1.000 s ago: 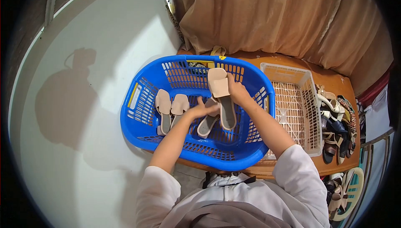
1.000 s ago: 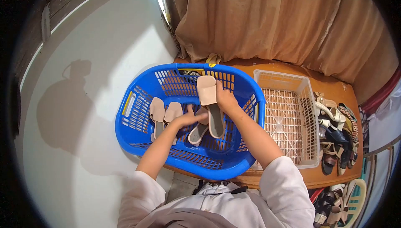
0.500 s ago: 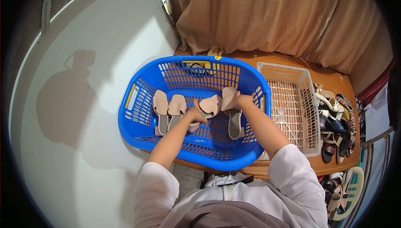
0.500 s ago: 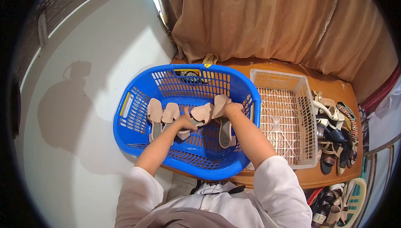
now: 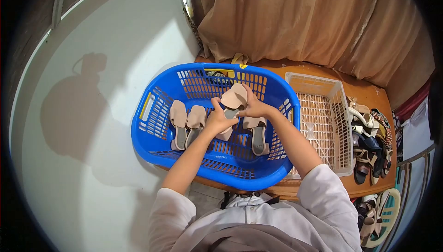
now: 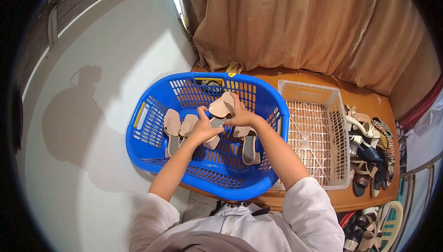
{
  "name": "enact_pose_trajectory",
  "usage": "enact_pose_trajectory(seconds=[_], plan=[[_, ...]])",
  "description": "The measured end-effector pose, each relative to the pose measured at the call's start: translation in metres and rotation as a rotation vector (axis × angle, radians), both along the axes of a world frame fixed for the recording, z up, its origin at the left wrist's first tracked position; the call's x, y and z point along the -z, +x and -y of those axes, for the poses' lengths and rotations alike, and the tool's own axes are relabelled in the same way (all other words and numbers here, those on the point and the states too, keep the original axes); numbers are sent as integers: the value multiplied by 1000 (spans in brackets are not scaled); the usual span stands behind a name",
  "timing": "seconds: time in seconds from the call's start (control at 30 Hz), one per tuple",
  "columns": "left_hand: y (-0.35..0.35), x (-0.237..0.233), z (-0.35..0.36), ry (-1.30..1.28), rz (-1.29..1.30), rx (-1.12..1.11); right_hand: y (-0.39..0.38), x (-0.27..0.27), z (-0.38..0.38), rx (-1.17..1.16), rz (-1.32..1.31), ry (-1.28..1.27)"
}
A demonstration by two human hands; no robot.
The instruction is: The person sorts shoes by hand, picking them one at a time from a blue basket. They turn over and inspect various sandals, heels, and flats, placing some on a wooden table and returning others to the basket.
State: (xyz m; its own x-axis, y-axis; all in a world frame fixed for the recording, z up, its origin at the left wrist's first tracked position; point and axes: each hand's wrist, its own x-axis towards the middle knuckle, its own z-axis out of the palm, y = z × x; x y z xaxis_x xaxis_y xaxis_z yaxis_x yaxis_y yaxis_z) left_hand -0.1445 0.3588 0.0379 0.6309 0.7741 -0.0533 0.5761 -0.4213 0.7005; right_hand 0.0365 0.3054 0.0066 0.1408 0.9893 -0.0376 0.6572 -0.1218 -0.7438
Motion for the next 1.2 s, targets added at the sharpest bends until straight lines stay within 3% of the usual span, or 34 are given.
enact_pose_trajectory(seconds=[0.1, 0.3, 0.5, 0.7, 0.9, 1.0, 1.1, 1.13, 1.2], plan=[[1, -20, 7, -54, -32, 6, -2, -38, 10, 58, -408, -113], [8, -22, 18, 4, 43, -11, 3, -15, 0, 142, 24, 189], [10, 0, 13, 88, 101, 61, 6, -20, 1, 74, 48, 114], [10, 6, 4, -37, 159, 127, 12, -20, 1, 84, 83, 34], [12, 6, 10, 21, 157, 194, 5, -7, -3, 273, 211, 26], [16, 13, -6, -360, 231, 78, 7, -13, -1, 177, 135, 249], [12, 22, -9, -57, 390, 117, 1, -24, -1, 82, 79, 454], [11, 10, -3, -121, 449, 68, -2, -28, -1, 50, 63, 490], [12, 9, -11, 134, 443, -18, -8, -37, 1, -11, 30, 561]])
